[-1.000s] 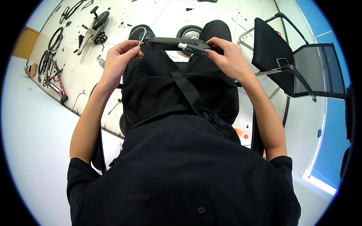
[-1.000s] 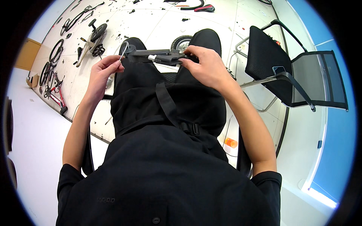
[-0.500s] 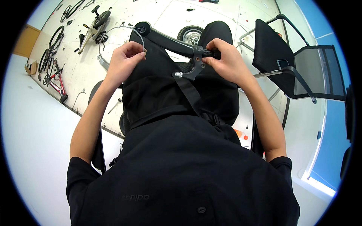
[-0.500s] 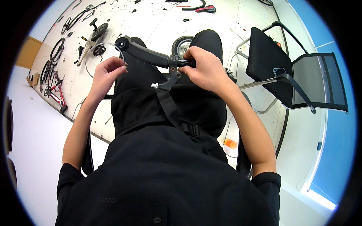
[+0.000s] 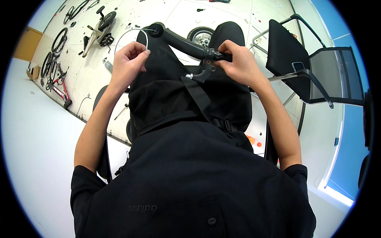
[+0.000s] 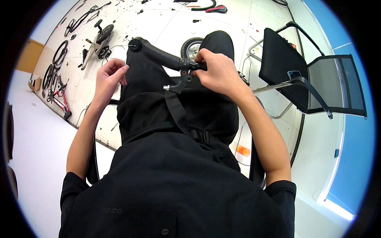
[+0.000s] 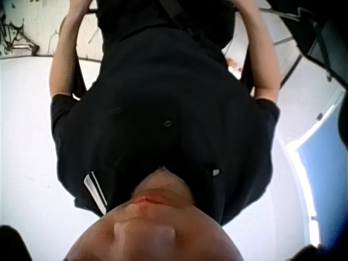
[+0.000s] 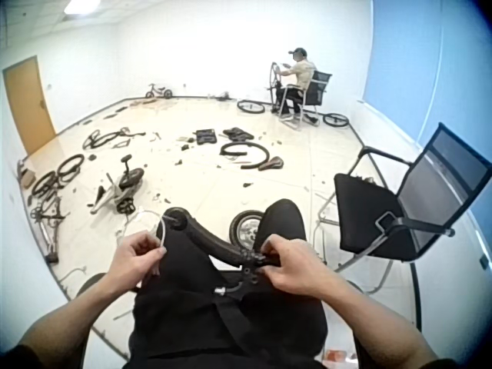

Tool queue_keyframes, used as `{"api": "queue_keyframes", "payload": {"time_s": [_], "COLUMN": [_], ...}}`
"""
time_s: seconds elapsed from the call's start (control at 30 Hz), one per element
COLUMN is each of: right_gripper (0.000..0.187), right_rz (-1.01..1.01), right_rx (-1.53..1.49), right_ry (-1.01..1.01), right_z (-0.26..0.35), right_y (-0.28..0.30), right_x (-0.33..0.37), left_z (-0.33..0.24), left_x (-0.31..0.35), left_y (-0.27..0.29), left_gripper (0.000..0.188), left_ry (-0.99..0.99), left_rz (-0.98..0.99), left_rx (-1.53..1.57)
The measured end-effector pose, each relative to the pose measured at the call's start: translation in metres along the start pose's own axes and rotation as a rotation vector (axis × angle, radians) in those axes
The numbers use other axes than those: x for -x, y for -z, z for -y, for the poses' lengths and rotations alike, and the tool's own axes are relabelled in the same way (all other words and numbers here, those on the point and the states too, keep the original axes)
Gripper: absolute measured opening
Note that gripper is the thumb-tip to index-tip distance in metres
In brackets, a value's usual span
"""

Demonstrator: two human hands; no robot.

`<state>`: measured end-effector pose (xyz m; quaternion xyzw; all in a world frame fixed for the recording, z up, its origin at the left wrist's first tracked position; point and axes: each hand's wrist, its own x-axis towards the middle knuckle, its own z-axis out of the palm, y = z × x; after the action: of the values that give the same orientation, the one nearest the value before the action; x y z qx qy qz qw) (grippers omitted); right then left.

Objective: The person holds a bicycle handlebar and repeatedly inserts and removes a cable end into a port on the handlebar. The person then picks up a bicycle bell and attaches it to the handlebar, continuing to adjust the cable.

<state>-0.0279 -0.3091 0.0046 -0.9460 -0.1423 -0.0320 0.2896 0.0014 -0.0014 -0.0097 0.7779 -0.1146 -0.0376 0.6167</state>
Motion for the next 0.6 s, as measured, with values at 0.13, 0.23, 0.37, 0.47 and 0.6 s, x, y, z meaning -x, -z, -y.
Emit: {"api": "queue_keyframes", "payload": {"time_s": [0.13, 0.23, 0.37, 0.47, 0.6], "right_gripper": [0.027, 0.028, 0.027, 0.024, 0.024], "right_rz": [-0.063, -0.120, -0.246, -0.343, -0.433], "right_rx": [0.011, 0.027, 0.059, 0.099, 0.174], "right_ry": [0.008, 0.008, 0.042, 0.074, 0.096], "right_z": [-0.0021, 0.0023, 0.0006, -0.0010, 0.0002], "right_y": [-0.0030, -0.0021, -0.0041, -0.0043, -0.0048], "right_x": [-0.0007, -0.0011, -0.0019, -0.0014, -0.0021], "left_z": [-0.0018, -0.0026, -0.0046, -0.0046, -0.0051], "left_x": [0.0009, 0.0009, 0.0014, 0.0012, -0.0009], "left_y": [-0.0021, -0.0003, 0.0009, 0.0036, 0.0075], "left_gripper": [0.008, 0.008, 0.008, 0.009, 0.014], "left_ry": [-0.068, -0.120, -0.145, -0.151, -0.121], "left_rz": [-0.057, -0.121, -0.191, -0.174, -0.215], "left_rx": [0.022, 0.030, 0.062, 0.128, 0.202]}}
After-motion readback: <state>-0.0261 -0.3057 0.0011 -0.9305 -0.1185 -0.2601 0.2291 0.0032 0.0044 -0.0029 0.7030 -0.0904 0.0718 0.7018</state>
